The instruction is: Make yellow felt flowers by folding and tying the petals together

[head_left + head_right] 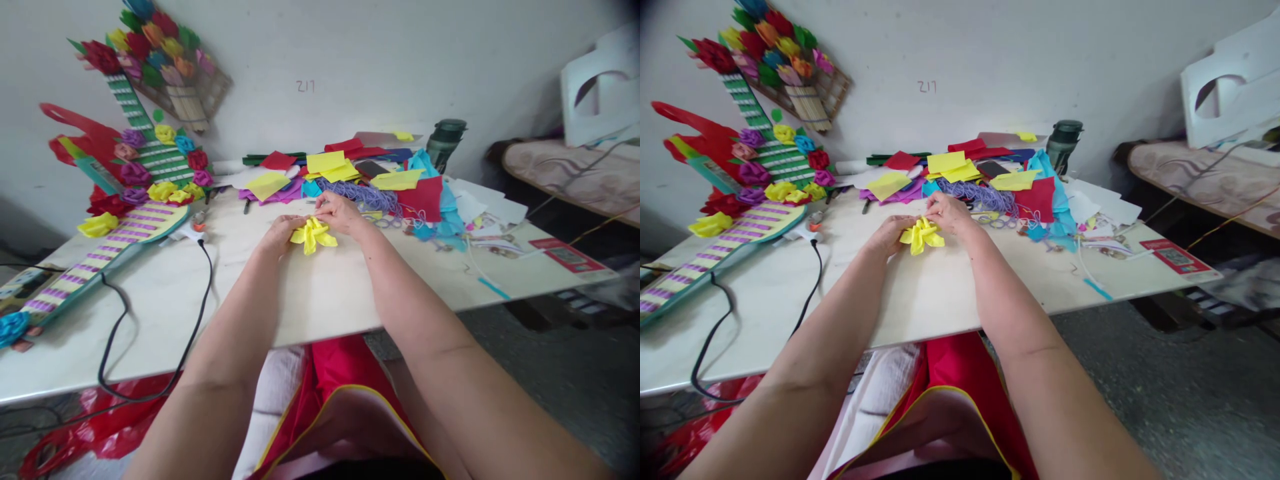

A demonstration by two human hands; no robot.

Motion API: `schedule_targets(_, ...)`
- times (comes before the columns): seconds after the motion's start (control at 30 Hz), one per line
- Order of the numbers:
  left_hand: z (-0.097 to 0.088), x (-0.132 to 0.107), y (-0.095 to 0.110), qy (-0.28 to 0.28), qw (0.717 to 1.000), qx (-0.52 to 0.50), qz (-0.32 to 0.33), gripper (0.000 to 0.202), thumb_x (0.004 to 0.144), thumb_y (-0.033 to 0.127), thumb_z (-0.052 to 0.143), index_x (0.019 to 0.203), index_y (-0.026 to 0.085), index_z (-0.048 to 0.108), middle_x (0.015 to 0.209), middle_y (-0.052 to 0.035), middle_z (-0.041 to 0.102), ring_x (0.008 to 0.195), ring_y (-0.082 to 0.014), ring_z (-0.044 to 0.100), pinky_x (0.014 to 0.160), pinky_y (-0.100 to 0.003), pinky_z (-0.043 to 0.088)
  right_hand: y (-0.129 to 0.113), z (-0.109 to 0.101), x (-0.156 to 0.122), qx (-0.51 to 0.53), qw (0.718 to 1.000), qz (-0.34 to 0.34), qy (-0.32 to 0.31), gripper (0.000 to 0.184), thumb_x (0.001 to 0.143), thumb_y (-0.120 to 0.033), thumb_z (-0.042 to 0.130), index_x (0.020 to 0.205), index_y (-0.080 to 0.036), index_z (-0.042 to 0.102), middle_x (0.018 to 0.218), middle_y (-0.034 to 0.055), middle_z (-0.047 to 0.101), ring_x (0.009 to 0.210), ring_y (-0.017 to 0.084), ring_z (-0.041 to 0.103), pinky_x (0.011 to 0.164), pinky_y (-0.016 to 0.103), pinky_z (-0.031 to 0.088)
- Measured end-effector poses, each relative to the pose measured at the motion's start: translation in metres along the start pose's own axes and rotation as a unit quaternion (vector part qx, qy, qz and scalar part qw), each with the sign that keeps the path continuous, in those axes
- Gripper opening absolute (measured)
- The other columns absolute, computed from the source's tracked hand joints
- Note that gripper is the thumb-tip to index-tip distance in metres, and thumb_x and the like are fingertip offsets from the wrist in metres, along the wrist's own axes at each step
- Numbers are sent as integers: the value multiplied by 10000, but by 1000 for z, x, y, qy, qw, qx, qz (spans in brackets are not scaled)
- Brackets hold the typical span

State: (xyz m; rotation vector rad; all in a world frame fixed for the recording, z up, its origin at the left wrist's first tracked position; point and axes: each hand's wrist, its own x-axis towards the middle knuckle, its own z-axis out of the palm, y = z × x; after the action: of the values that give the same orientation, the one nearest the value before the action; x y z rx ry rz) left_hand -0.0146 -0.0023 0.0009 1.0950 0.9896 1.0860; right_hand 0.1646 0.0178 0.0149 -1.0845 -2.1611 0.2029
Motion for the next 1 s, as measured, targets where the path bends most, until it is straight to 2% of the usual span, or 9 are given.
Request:
schedule_targets(0.23,2,0,1,14,1000,-11,-12,109,672,177,666,587,123,622,545,-15,591,508,-110,530,539,-227,413,1,5,0,0,1000,23,11,117,787,-205,652,805,-224,766,1051,16,690,885,154,620,746,257,450)
schedule_targets(0.4,4,-4,2,21,1000,-1,2,146,667,179,668,543,144,600,536,-7,572,508,-110,508,544,-230,410,6,12,2,46,998,28,20,100,774,-186,664,749,-201,760,1027,32,690,905,158,628,817,273,473)
schedule_targets(0.7,1,-1,-3,11,1000,17,15,150,670,267,710,625,140,644,605,-26,626,557,-127,563,567,-234,443,14,18,6,161,985,50,27,94,724,-155,675,672,-166,753,960,52,664,859,145,627,824,288,494)
schedule_targets(0.87,0,0,-6,5,1000,2,27,154,597,220,742,639,120,632,585,-27,619,524,-115,558,535,-229,419,14,20,6,190,980,54,25,87,682,-125,686,624,-161,739,920,51,655,840,143,613,836,301,501)
schedule_targets(1.0,1,-1,-4,14,999,8,30,177,558,206,748,663,133,625,581,-20,625,519,-125,567,535,-241,428,13,18,4,205,977,54,16,68,678,-156,697,631,-168,746,898,47,668,822,145,617,794,300,513)
